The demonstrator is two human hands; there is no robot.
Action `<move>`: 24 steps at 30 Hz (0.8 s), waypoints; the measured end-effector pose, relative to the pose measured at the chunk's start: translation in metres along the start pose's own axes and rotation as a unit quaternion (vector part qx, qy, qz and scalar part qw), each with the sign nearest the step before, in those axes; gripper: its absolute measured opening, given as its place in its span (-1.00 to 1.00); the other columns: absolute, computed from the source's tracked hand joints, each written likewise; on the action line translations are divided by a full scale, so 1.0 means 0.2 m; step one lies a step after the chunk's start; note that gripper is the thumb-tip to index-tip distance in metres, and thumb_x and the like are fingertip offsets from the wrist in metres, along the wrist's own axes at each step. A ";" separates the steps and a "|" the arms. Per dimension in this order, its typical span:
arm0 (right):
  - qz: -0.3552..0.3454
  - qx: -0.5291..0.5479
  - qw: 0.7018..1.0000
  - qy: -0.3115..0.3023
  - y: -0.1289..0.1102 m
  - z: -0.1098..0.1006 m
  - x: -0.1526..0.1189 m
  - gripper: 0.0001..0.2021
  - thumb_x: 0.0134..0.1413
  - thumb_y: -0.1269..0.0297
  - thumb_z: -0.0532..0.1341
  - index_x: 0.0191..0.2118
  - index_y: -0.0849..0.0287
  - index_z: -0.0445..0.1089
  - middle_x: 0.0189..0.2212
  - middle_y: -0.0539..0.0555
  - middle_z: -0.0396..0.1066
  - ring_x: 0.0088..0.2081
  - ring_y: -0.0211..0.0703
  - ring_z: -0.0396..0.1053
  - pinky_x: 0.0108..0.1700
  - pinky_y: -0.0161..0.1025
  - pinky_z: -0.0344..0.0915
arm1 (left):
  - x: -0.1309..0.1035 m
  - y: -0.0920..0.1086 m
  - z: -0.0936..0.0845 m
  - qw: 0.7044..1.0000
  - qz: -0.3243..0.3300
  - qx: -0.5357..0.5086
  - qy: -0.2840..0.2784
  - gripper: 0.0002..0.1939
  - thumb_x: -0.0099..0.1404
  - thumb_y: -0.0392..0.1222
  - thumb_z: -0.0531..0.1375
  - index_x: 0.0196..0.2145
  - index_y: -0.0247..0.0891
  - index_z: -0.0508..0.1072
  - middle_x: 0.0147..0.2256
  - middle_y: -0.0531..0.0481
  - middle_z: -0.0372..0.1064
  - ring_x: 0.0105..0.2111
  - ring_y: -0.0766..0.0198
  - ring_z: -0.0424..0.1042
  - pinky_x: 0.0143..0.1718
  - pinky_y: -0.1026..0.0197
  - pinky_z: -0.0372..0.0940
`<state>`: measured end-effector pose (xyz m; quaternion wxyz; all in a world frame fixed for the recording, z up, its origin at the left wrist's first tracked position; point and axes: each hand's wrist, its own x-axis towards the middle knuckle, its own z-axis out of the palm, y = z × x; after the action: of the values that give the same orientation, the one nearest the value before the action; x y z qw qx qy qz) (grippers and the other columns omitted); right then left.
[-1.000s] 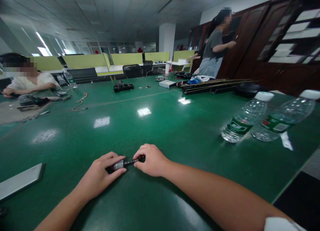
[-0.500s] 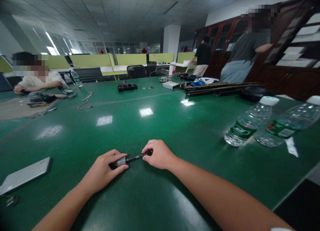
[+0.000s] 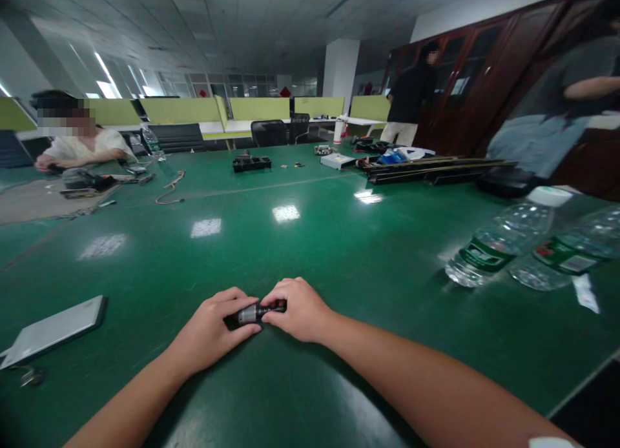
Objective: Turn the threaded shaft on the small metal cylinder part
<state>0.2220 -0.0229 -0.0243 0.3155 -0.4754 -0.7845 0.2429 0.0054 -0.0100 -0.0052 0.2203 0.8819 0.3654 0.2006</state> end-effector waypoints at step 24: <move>-0.014 -0.016 1.000 -0.018 -0.01 -0.01 0.00 -0.86 0.00 0.34 0.37 -0.25 0.10 0.57 -0.33 0.00 0.54 -0.22 -0.18 0.43 -0.12 -0.22 0.22 | 0.01 0.04 -0.01 1.000 -0.009 -0.003 0.002 -0.82 0.26 -0.18 0.25 -0.17 -0.19 0.56 -0.25 -0.05 0.42 -0.23 0.17 0.43 -0.17 0.18 0.33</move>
<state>0.2223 -0.0237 -0.0221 0.2972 -0.4651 -0.8002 0.2345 0.0102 -0.0123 0.0003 0.2244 0.8775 0.3729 0.2013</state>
